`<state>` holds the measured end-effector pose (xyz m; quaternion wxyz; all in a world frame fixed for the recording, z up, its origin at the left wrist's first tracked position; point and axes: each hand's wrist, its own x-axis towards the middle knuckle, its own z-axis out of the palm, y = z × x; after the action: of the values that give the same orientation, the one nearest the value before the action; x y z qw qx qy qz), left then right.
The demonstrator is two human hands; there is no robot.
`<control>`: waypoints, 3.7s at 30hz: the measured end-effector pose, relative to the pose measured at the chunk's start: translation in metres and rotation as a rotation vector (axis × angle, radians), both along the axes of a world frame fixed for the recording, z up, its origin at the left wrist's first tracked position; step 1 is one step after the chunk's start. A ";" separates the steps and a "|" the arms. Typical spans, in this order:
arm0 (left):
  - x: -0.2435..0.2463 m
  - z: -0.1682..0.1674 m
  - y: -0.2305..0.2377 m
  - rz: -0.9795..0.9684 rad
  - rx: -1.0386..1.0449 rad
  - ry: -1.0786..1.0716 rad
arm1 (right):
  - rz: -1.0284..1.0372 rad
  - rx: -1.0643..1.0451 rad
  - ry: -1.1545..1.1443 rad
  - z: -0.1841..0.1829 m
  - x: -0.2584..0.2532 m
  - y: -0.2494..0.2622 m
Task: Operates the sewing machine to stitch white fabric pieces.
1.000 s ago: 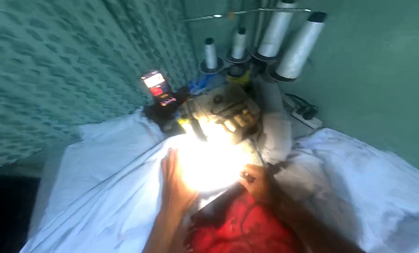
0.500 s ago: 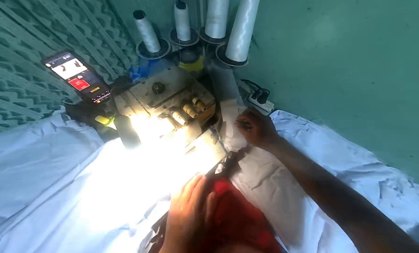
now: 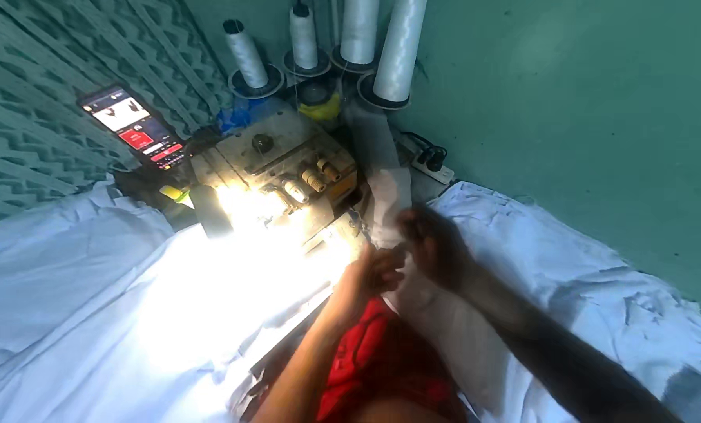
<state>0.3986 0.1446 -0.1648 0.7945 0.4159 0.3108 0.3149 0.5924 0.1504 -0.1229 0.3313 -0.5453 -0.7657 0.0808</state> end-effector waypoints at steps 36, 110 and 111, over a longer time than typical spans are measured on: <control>-0.004 0.091 0.025 0.023 0.049 0.124 | 0.463 -0.005 -0.069 -0.007 -0.127 -0.169; -0.208 0.083 0.046 0.127 0.459 1.291 | -0.058 -0.568 0.952 -0.048 -0.189 0.029; -0.209 0.085 0.047 0.122 0.453 1.297 | -0.066 -0.513 0.918 -0.051 -0.192 0.028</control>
<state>0.1899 0.1915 -0.0797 0.3221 0.6578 0.6728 0.1038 0.4005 0.1782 -0.1738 0.4908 -0.5410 -0.4799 0.4858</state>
